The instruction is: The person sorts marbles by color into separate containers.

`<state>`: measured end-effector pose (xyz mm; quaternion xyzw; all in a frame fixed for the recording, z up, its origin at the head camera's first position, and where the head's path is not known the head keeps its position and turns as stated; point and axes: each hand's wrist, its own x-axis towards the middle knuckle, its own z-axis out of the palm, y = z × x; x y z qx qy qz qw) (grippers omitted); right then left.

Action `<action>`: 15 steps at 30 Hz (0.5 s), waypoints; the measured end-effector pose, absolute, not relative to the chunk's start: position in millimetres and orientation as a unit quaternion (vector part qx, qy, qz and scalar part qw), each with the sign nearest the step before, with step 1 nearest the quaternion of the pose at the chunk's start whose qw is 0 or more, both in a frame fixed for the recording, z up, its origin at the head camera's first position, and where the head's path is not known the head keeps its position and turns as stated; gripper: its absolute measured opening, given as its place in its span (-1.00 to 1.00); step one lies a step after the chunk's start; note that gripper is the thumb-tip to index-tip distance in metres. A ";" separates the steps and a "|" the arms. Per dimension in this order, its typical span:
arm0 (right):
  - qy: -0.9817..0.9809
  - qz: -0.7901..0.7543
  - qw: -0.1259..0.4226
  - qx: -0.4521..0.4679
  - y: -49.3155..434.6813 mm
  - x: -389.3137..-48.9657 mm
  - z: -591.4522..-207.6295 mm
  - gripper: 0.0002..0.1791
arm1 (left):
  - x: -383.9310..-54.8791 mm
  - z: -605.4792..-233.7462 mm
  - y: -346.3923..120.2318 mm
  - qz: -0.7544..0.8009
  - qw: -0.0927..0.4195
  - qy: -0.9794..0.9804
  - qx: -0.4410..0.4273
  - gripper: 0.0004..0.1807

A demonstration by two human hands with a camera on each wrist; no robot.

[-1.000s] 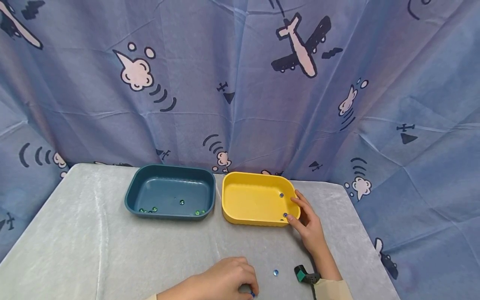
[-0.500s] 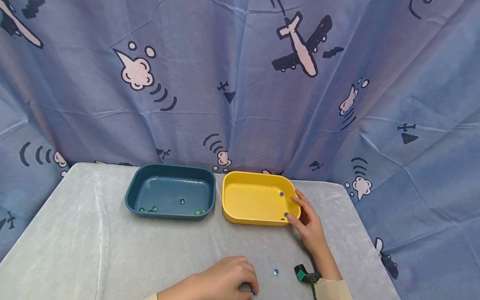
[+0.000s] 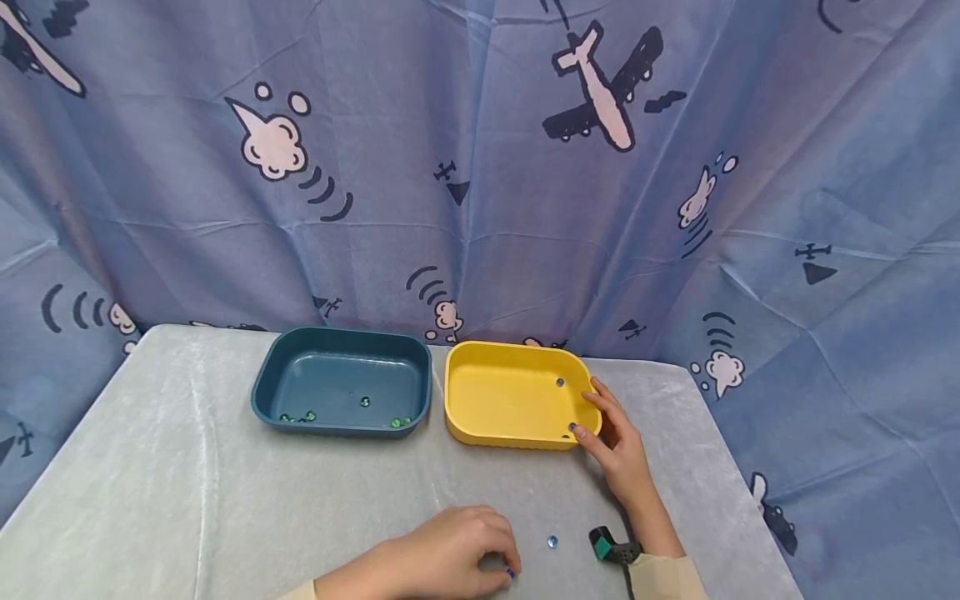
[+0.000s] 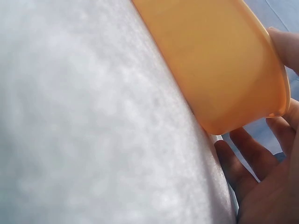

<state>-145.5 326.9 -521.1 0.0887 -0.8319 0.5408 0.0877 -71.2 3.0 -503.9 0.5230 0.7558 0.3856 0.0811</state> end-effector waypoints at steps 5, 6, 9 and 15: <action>-0.833 0.539 0.086 0.087 328.1 -145.7 -521.4 -0.42 | -74.9 -498.1 1.7 0.397 0.075 0.756 0.515 -0.93; -0.833 0.540 0.085 0.087 328.5 -145.9 -521.7 -0.42 | -76.0 -496.5 1.4 0.398 0.075 0.756 0.514 -0.93; -0.833 0.539 0.086 0.089 329.3 -146.4 -522.5 -0.42 | -79.9 -491.7 1.2 0.396 0.064 0.760 0.511 -0.93; -0.834 0.537 0.087 0.088 328.8 -147.0 -523.1 -0.42 | -89.1 -481.7 0.5 0.411 0.061 0.761 0.498 -0.91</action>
